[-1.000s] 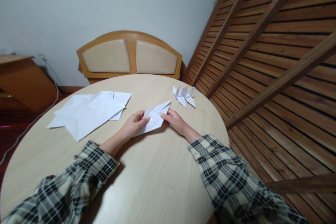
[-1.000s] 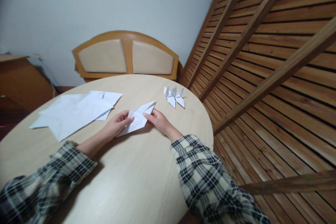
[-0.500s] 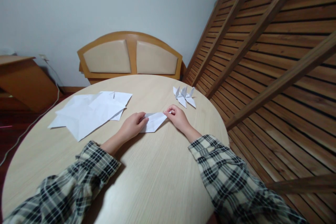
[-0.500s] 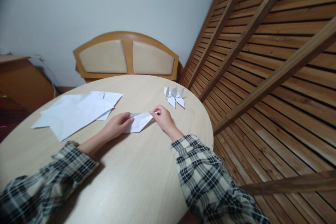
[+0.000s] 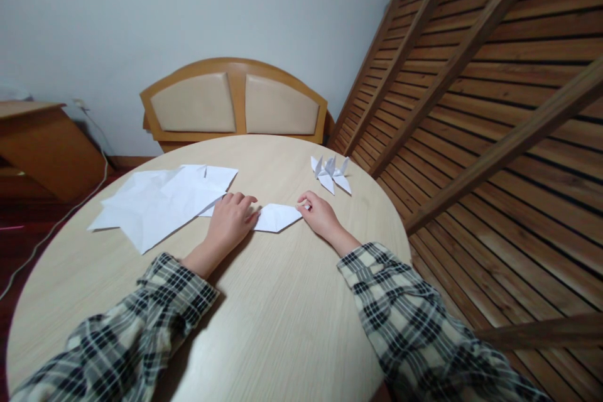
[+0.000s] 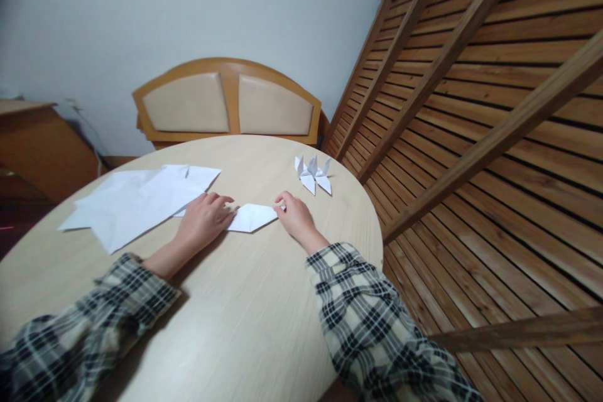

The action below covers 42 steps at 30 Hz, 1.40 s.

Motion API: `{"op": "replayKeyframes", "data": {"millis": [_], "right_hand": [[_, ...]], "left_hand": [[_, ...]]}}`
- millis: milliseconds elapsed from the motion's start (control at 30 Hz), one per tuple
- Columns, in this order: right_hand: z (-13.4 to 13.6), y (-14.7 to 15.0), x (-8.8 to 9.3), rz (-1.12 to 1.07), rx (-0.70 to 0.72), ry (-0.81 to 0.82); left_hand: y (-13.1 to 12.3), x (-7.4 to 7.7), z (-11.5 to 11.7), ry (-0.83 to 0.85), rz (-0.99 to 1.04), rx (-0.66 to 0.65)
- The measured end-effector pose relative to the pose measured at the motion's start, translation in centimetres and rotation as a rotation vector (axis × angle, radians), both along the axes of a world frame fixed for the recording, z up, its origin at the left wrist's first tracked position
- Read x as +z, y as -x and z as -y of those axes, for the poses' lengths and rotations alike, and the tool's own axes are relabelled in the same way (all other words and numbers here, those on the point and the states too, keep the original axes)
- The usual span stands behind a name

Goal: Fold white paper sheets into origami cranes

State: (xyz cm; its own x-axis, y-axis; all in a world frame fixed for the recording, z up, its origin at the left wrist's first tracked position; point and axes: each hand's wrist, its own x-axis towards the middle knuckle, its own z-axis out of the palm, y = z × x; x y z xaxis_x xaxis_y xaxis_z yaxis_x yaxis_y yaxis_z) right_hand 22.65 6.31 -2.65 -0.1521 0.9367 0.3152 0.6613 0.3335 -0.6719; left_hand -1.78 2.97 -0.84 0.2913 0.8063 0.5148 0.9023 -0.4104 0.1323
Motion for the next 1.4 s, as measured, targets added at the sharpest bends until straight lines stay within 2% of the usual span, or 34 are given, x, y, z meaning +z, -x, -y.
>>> {"op": "replayKeyframes", "data": {"millis": [67,200,267,467,633,700,800,867,1000,1200,1400], "right_hand": [[-0.1,-0.1,-0.1,0.020,0.000,0.001],[-0.1,-0.1,0.1,0.039,0.005,0.016],[0.0,0.0,0.2,0.041,0.007,0.026],[0.0,-0.1,0.2,0.060,0.013,-0.004],[0.3,-0.1,0.7,0.053,0.014,-0.267],[0.6,0.2,1.2,0.021,0.122,-0.316],[1.2,0.7,1.7,-0.015,0.322,-0.259],[1.5,1.0,1.8,-0.015,0.367,-0.170],[1.5,1.2,1.5,0.025,0.403,-0.074],[1.2,0.8,1.2,0.038,0.444,-0.081],[1.0,0.8,1.0,0.032,0.415,-0.063]], "left_hand": [[-0.4,0.4,0.3,-0.011,-0.022,-0.082],[-1.3,1.1,1.1,0.091,-0.028,-0.333],[-1.5,1.1,1.3,0.136,-0.047,-0.378],[-1.5,0.3,1.0,0.205,0.004,-0.349],[-1.5,0.3,0.8,0.215,0.019,-0.362],[-1.5,0.2,0.8,0.221,0.027,-0.372],[-1.5,0.2,0.8,0.232,0.062,-0.372],[-1.5,0.2,0.8,0.239,0.095,-0.371],[-1.5,0.2,0.7,0.254,0.135,-0.376],[-1.4,-0.2,0.5,0.243,0.153,-0.365],[-1.4,-0.5,0.4,0.251,0.202,-0.327]]}}
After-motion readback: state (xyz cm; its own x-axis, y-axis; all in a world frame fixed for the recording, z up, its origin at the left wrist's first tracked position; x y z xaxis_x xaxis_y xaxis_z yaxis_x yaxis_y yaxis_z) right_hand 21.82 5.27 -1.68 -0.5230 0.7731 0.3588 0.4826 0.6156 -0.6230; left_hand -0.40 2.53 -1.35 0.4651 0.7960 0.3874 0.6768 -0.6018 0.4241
